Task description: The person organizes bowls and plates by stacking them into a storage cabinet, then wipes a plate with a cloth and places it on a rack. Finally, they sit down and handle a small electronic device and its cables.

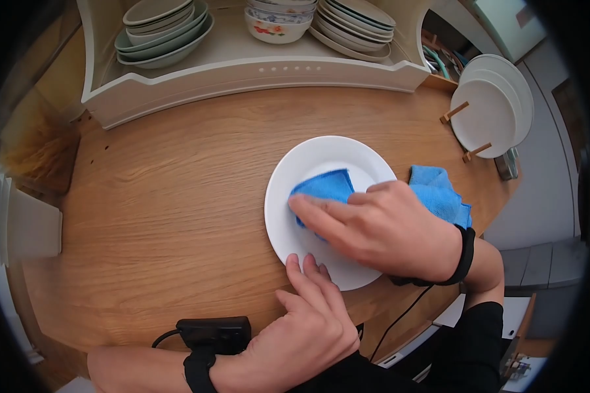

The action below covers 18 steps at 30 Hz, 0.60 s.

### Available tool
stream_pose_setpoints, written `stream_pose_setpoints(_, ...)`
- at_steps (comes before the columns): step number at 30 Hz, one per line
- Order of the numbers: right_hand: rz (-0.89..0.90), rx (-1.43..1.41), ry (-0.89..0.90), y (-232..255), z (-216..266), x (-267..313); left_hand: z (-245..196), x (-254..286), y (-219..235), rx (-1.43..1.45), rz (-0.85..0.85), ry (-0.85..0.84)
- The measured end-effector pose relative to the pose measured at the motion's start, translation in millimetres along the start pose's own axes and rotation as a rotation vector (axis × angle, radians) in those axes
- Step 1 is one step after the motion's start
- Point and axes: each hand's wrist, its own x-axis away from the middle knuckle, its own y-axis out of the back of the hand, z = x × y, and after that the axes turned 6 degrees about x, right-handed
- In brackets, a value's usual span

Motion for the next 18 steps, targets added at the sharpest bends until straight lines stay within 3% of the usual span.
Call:
stream_pose_setpoints(8, 0.133, 0.027, -0.165, 2.2, -23.9, -1.2, -3.8, -0.6, -6.6, -0.081, -0.066, 0.011)
stream_pose_setpoints(15, 0.088, 0.052, -0.192, 0.9, -26.6, 14.6, -9.7, -0.4, -9.3, -0.032, -0.115, 0.076)
stream_pose_setpoints(18, 0.154, 0.042, -0.256, 8.6, -28.8, 24.2, -14.2, 0.5, -14.0, -0.056, -0.137, 0.107)
